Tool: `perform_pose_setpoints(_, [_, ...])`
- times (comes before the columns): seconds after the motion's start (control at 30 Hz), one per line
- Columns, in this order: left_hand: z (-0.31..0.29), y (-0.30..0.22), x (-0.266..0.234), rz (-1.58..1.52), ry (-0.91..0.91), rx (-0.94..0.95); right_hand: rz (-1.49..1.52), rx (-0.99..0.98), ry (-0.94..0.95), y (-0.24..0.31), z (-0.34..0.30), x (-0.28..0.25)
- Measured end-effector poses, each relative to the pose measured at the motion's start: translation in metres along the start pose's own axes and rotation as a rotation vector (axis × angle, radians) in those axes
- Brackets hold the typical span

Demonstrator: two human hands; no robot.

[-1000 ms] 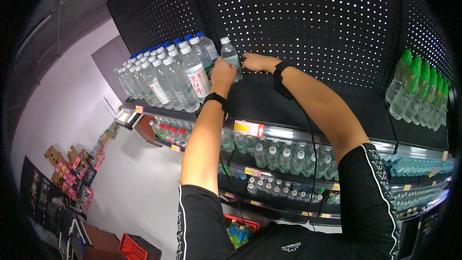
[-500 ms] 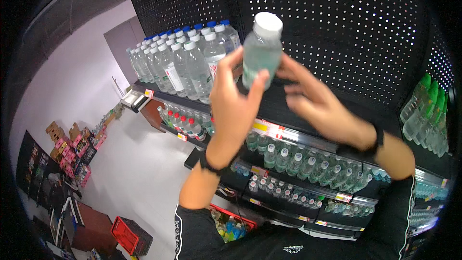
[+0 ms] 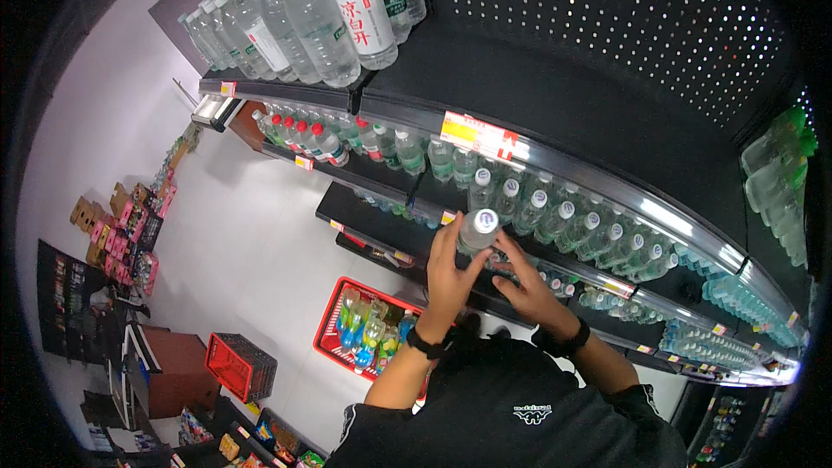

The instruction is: The person picks up several bottles of water and sports drinks one at a time and places them onto a shelf.

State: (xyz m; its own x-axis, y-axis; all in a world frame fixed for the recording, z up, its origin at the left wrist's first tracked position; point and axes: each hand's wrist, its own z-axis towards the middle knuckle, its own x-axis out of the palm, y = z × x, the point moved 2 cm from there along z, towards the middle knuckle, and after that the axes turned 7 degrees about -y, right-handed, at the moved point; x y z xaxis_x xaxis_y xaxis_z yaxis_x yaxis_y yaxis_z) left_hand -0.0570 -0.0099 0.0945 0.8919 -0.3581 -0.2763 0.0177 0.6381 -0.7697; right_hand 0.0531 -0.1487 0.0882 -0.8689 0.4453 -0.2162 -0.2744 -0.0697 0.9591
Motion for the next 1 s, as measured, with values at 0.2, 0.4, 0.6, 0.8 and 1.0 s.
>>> perform_pose_setpoints(0.2, [-0.017, 0.093, 0.028, -0.174, 0.067, -0.335, -0.15, 0.086, 0.075, -0.03, -0.004, 0.0])
perform_pose_setpoints(0.4, [0.021, 0.124, 0.047, -0.151, -0.215, -0.261, -0.193, 0.319, 0.106, -0.081, -0.058, -0.023])
perform_pose_setpoints(0.6, [0.04, 0.14, 0.074, -0.19, -0.13, -0.262, -0.345, 0.411, -0.154, -0.14, -0.151, -0.061])
perform_pose_setpoints(0.8, [0.023, 0.18, 0.083, -0.183, -0.045, -0.319, -0.377, 0.281, -0.355, -0.154, -0.188, -0.072])
perform_pose_setpoints(1.0, [-0.06, 0.181, 0.063, -0.3, -0.103, -0.411, -0.421, 0.508, 0.018, -0.156, -0.181, -0.054])
